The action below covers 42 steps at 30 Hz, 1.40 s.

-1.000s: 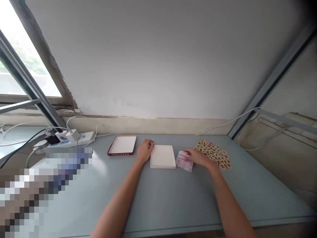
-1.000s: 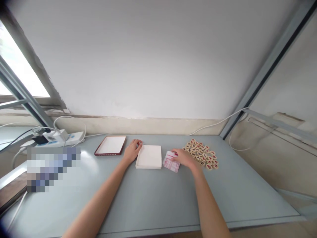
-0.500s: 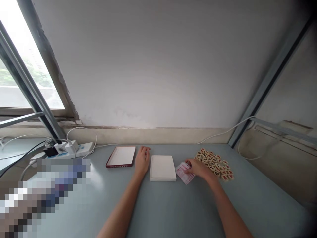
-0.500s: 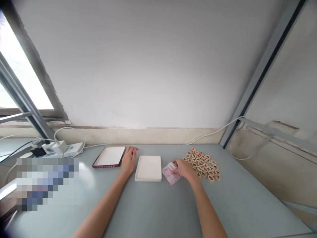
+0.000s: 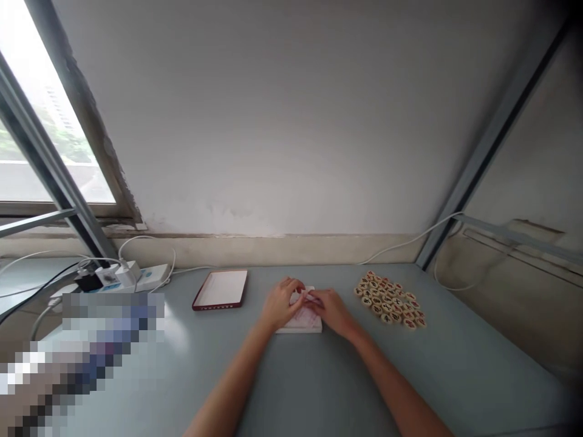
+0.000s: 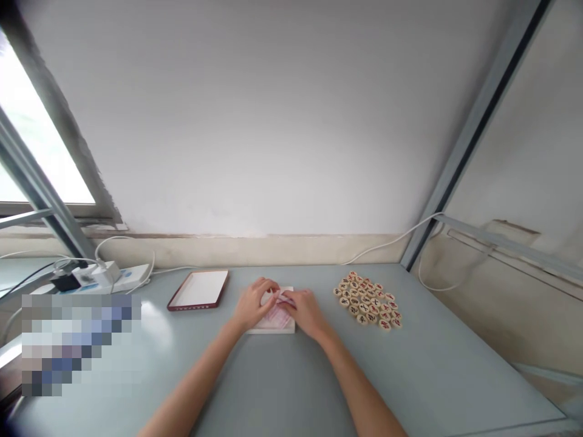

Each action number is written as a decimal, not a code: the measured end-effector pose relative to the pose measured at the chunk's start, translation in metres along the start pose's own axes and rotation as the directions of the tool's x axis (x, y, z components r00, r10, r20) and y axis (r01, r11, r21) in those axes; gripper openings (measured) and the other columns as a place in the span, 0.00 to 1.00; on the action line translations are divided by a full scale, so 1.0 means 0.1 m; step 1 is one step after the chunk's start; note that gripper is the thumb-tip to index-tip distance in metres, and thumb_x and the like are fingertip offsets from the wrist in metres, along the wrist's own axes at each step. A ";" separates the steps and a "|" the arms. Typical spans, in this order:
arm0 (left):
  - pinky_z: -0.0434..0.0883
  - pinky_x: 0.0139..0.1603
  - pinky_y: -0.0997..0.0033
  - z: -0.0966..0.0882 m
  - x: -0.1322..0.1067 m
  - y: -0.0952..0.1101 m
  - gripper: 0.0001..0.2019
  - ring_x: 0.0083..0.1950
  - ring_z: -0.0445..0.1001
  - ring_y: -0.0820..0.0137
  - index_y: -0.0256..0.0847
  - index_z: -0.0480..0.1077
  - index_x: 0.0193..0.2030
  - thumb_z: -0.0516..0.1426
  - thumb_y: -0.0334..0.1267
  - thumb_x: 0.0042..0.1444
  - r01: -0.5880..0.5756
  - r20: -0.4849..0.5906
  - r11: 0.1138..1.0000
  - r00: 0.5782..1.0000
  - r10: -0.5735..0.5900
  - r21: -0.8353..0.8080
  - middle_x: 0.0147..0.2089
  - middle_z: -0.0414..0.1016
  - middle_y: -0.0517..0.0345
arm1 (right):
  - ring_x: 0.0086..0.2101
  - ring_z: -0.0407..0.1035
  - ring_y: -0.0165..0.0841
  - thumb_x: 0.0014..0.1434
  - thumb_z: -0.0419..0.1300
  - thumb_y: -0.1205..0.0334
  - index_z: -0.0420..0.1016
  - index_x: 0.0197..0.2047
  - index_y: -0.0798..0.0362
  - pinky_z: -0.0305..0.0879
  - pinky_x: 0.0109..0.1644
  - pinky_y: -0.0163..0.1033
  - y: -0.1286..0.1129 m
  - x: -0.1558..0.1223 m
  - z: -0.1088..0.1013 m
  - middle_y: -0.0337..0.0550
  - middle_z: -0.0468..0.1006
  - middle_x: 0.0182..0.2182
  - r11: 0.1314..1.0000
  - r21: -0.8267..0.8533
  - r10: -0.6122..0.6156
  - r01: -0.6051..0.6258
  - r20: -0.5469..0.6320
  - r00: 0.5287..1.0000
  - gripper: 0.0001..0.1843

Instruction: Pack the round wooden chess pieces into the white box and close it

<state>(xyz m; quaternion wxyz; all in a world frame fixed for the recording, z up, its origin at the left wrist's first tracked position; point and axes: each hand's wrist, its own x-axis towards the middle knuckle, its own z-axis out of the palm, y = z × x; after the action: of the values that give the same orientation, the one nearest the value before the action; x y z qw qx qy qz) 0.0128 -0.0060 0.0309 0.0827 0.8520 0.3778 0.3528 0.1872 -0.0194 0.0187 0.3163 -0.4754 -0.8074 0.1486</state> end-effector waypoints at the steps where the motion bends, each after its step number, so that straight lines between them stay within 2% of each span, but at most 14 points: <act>1: 0.63 0.46 0.69 0.02 0.02 0.03 0.13 0.43 0.67 0.68 0.42 0.66 0.40 0.46 0.46 0.59 0.011 0.059 1.000 0.998 -0.009 -0.023 0.39 0.71 0.55 | 0.33 0.68 0.34 0.58 0.53 0.60 0.72 0.32 0.52 0.57 0.40 0.38 -0.02 0.00 0.07 0.40 0.76 0.30 0.998 -0.055 -0.011 0.012 0.014 1.000 0.09; 4: 0.63 0.46 0.68 0.09 0.05 0.00 0.15 0.43 0.67 0.68 0.43 0.67 0.41 0.48 0.50 0.57 0.048 0.110 0.998 0.993 -0.042 -0.051 0.40 0.71 0.56 | 0.40 0.68 0.36 0.58 0.53 0.64 0.71 0.37 0.51 0.55 0.45 0.41 -0.03 0.00 0.18 0.42 0.76 0.38 0.995 -0.102 -0.008 0.006 -0.011 1.000 0.06; 8: 0.63 0.45 0.67 0.13 0.02 -0.17 0.20 0.43 0.68 0.68 0.44 0.62 0.52 0.50 0.50 0.56 0.119 0.088 0.993 0.989 -0.118 -0.015 0.42 0.71 0.55 | 0.40 0.67 0.32 0.58 0.53 0.63 0.63 0.49 0.49 0.58 0.47 0.40 0.09 0.02 0.20 0.42 0.73 0.41 0.991 0.123 0.060 -0.047 -0.102 0.993 0.15; 11: 0.62 0.44 0.67 0.11 0.01 -0.25 0.14 0.41 0.68 0.67 0.44 0.67 0.45 0.51 0.48 0.56 0.130 0.090 0.990 0.987 -0.134 0.049 0.39 0.72 0.56 | 0.38 0.66 0.31 0.57 0.53 0.61 0.58 0.53 0.50 0.60 0.46 0.38 0.17 0.03 0.18 0.40 0.72 0.36 0.956 0.287 0.110 -0.058 -0.168 0.980 0.20; 13: 0.62 0.44 0.67 0.10 0.02 -0.26 0.12 0.39 0.68 0.68 0.43 0.69 0.39 0.52 0.46 0.56 0.137 0.110 0.989 0.984 -0.143 0.055 0.36 0.72 0.57 | 0.38 0.66 0.30 0.57 0.52 0.61 0.57 0.54 0.51 0.60 0.47 0.37 0.19 0.03 0.16 0.39 0.71 0.34 0.938 0.344 0.105 -0.043 -0.165 0.981 0.20; 18: 0.62 0.45 0.67 0.10 0.03 -0.25 0.09 0.40 0.68 0.68 0.43 0.68 0.37 0.54 0.44 0.54 0.174 0.122 0.985 0.978 -0.171 -0.016 0.37 0.73 0.58 | 0.38 0.67 0.30 0.57 0.52 0.63 0.60 0.53 0.49 0.60 0.47 0.38 0.14 0.05 0.17 0.38 0.72 0.33 0.919 0.393 0.092 -0.047 -0.098 0.991 0.19; 22: 0.63 0.39 0.71 0.11 0.03 -0.26 0.06 0.38 0.68 0.69 0.42 0.67 0.35 0.54 0.41 0.53 0.189 0.155 0.980 0.972 -0.178 -0.059 0.34 0.71 0.59 | 0.38 0.67 0.29 0.56 0.53 0.62 0.61 0.52 0.49 0.60 0.46 0.37 0.12 0.09 0.23 0.38 0.73 0.34 0.915 0.402 0.087 -0.036 -0.108 0.990 0.19; 25: 0.63 0.37 0.72 0.12 0.02 -0.28 0.06 0.36 0.67 0.70 0.41 0.66 0.35 0.53 0.40 0.54 0.220 0.141 0.975 0.967 -0.214 -0.028 0.34 0.70 0.59 | 0.38 0.67 0.30 0.56 0.54 0.61 0.61 0.52 0.49 0.58 0.48 0.39 0.15 0.10 0.25 0.39 0.74 0.36 0.953 0.295 0.116 -0.074 -0.127 0.985 0.20; 27: 0.63 0.37 0.71 0.11 0.01 -0.30 0.06 0.37 0.67 0.70 0.41 0.65 0.36 0.52 0.40 0.55 0.241 0.098 0.970 0.966 -0.238 -0.013 0.35 0.70 0.59 | 0.37 0.67 0.31 0.55 0.55 0.60 0.62 0.52 0.48 0.53 0.50 0.42 0.17 0.09 0.24 0.39 0.74 0.37 0.982 0.134 0.152 -0.132 -0.154 0.976 0.20; 30: 0.63 0.39 0.70 0.10 0.00 -0.33 0.05 0.38 0.67 0.70 0.42 0.65 0.37 0.52 0.39 0.55 0.255 0.043 0.967 0.966 -0.254 -0.010 0.36 0.70 0.59 | 0.38 0.66 0.33 0.55 0.56 0.62 0.65 0.49 0.46 0.47 0.51 0.45 0.16 0.05 0.20 0.38 0.75 0.36 0.982 -0.062 0.167 -0.178 -0.155 0.974 0.17; 36: 0.62 0.43 0.68 0.15 -0.02 -0.38 0.07 0.41 0.67 0.68 0.44 0.65 0.40 0.54 0.38 0.54 0.206 0.048 0.978 0.977 -0.207 0.024 0.38 0.71 0.59 | 0.39 0.65 0.32 0.54 0.56 0.63 0.65 0.49 0.45 0.46 0.50 0.43 0.09 0.01 0.13 0.35 0.76 0.33 0.977 -0.118 0.164 -0.175 -0.101 0.981 0.18; 40: 0.62 0.46 0.67 0.18 -0.02 -0.39 0.19 0.45 0.66 0.68 0.45 0.60 0.49 0.57 0.35 0.50 0.207 0.037 0.978 0.978 -0.207 0.001 0.40 0.70 0.60 | 0.40 0.65 0.33 0.53 0.56 0.63 0.65 0.50 0.44 0.47 0.50 0.44 0.11 -0.02 0.05 0.36 0.75 0.33 0.971 -0.194 0.145 -0.142 -0.001 0.989 0.19; 42: 0.61 0.48 0.66 0.19 -0.02 -0.38 0.21 0.46 0.65 0.67 0.45 0.59 0.50 0.58 0.35 0.49 0.195 0.020 0.981 0.981 -0.195 0.018 0.43 0.69 0.59 | 0.40 0.64 0.34 0.53 0.57 0.62 0.64 0.52 0.44 0.47 0.50 0.45 0.12 -0.03 0.02 0.36 0.75 0.34 0.963 -0.233 0.142 -0.132 0.026 0.990 0.21</act>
<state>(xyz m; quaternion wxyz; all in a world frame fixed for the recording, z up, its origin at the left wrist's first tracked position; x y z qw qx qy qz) 0.0018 0.0216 0.0004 0.1142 0.8154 0.4612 0.3307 0.1949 -0.0161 0.0091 0.2308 -0.5604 -0.7908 0.0856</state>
